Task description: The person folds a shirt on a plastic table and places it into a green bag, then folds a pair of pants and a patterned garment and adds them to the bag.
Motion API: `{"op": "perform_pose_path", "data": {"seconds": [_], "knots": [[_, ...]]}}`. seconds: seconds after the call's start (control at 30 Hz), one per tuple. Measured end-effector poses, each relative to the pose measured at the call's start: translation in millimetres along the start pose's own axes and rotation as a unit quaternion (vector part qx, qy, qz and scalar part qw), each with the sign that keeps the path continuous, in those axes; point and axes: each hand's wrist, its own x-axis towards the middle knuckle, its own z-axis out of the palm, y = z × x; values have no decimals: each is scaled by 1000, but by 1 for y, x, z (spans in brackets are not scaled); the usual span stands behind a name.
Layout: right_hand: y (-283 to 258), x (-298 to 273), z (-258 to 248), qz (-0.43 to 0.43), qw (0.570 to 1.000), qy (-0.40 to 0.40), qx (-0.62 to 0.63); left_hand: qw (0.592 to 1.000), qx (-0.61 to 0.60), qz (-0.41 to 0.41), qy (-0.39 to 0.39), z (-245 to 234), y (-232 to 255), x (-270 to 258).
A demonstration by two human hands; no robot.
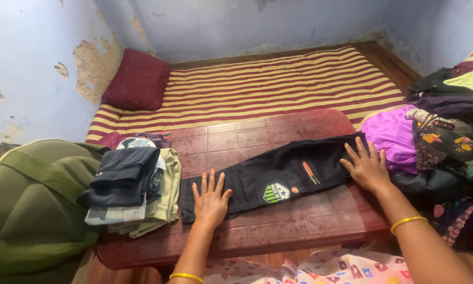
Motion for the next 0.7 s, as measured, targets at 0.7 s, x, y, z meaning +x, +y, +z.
{"op": "perform_pose_path", "data": {"seconds": [0.7], "knots": [[-240, -98, -93, -410, 907, 14, 96, 969, 39, 109, -220, -85, -19, -69]]}}
